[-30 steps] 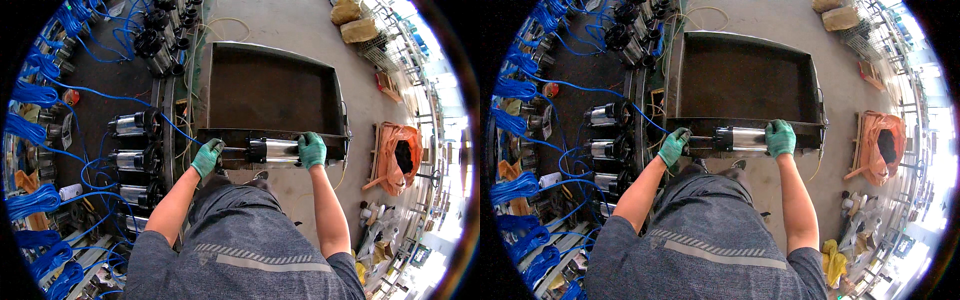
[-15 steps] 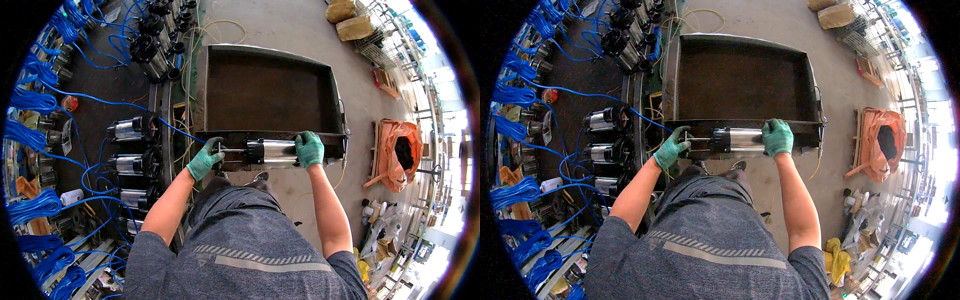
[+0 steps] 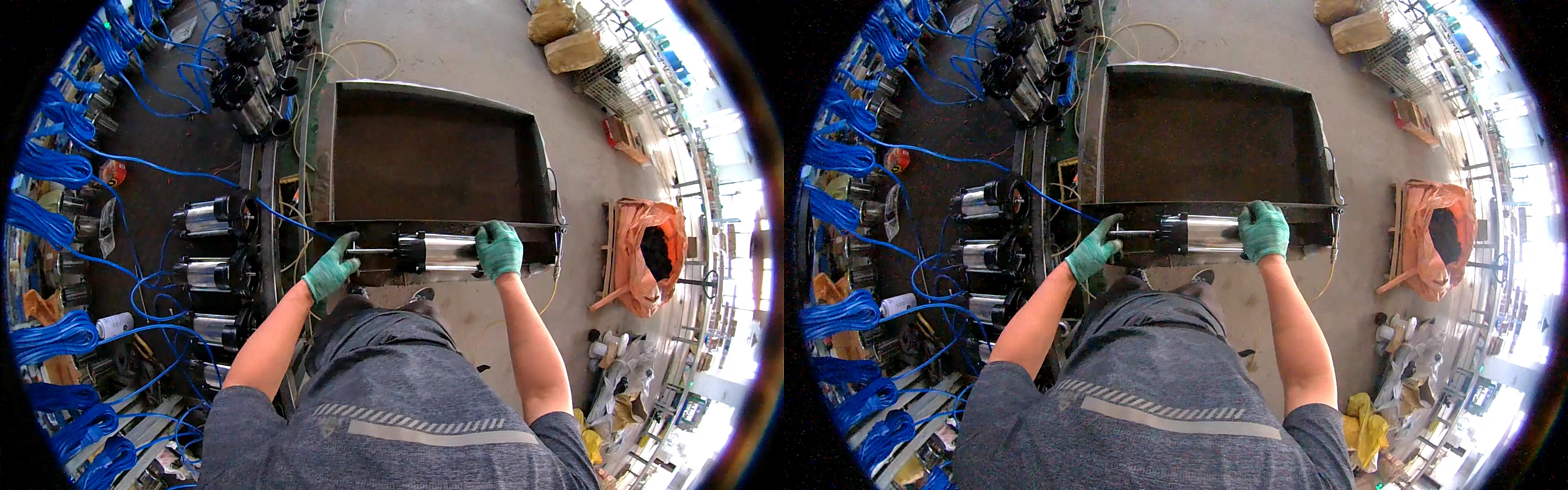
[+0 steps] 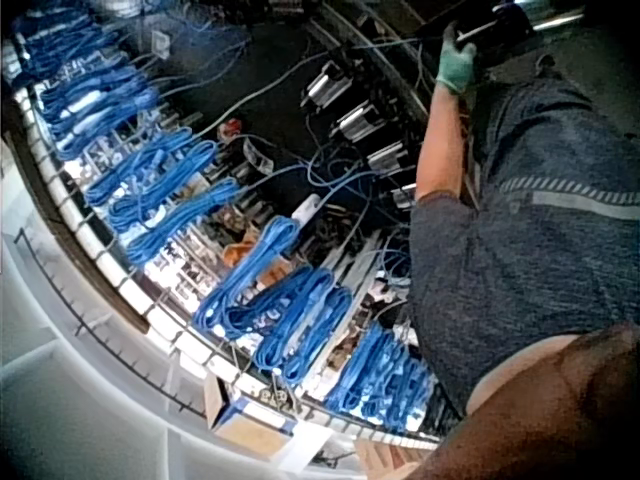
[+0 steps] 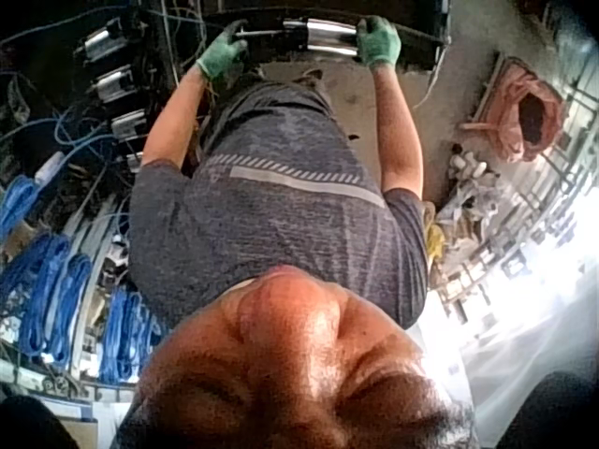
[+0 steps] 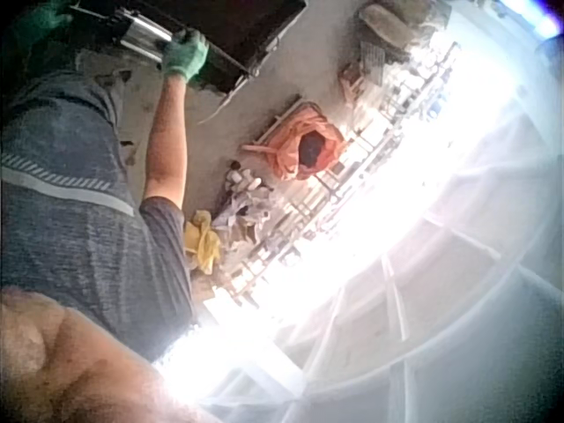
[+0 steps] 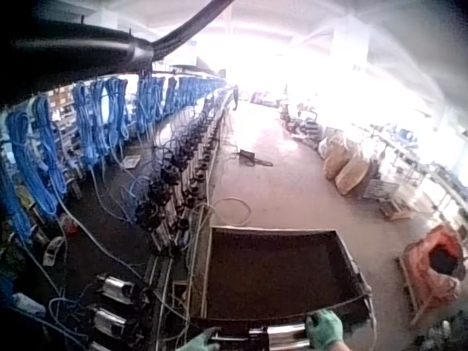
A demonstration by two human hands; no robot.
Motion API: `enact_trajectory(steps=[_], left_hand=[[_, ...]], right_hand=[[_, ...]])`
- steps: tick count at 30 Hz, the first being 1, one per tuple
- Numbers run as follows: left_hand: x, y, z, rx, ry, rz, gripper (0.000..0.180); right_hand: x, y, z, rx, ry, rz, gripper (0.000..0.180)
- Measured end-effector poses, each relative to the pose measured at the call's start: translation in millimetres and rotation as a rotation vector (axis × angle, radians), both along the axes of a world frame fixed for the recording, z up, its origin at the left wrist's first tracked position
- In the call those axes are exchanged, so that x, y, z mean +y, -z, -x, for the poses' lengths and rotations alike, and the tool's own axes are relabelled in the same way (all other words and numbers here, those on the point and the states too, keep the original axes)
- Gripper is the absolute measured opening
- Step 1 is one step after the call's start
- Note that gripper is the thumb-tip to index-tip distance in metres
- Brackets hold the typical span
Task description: The person assembles a cylindrical pump by inserting a metal rod into a housing and connecting a blue hose. They place the assembled unit into a metal tray, then retrieve another unit from a rack to repeat the process.
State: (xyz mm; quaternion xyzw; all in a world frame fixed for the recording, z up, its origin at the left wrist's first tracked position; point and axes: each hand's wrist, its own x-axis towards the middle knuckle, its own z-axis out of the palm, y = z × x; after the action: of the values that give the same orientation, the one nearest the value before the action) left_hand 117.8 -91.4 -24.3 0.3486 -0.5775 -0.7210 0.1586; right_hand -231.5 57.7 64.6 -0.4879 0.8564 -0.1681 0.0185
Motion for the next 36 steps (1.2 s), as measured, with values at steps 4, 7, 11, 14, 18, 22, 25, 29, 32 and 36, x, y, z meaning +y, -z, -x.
enact_trajectory(steps=[4, 7, 11, 14, 18, 22, 25, 29, 32, 36], left_hand=[[-6.9, -9.4, 4.5, -0.461, 0.188, 0.553, 0.05], [-1.3, 2.7, 8.9, -0.22, 0.056, 0.282, 0.048], [-4.3, -6.7, 2.6, 0.118, -0.055, -0.533, 0.037], [-6.8, -9.3, 6.9, 0.067, -0.108, -0.596, 0.036], [-12.9, -29.7, 6.9, -0.038, 0.066, -0.316, 0.028], [-27.6, -10.6, 1.5, -0.278, 0.337, 0.329, 0.024], [-18.3, -12.7, 7.1, -0.431, 0.273, 0.874, 0.028], [-10.5, -12.8, 4.3, -0.563, 0.247, 0.982, 0.032], [-19.8, -7.8, 3.3, -0.612, 0.294, 0.65, 0.039], [-35.1, -23.6, 13.6, -0.468, 0.163, -0.376, 0.046]], right_hand=[[0.4, -3.2, -0.6, 0.015, -0.055, 0.028, 0.016], [5.1, -10.2, 3.3, -0.026, -0.119, 0.009, 0.015], [6.3, 2.8, 13.8, -0.061, -0.123, -0.035, 0.017], [5.2, 1.0, 14.4, -0.069, -0.106, -0.09, 0.019], [7.0, -5.7, 10.5, -0.07, -0.109, -0.069, 0.017], [5.8, 0.7, 10.0, -0.025, -0.136, -0.025, 0.016], [7.0, 7.2, 13.7, -0.019, -0.147, -0.018, 0.014], [7.6, -0.5, 6.2, -0.046, -0.141, 0.019, 0.013], [6.0, -1.5, 6.2, -0.04, -0.165, 0.03, 0.013], [6.3, -3.6, 6.0, -0.02, -0.154, 0.01, 0.013]])
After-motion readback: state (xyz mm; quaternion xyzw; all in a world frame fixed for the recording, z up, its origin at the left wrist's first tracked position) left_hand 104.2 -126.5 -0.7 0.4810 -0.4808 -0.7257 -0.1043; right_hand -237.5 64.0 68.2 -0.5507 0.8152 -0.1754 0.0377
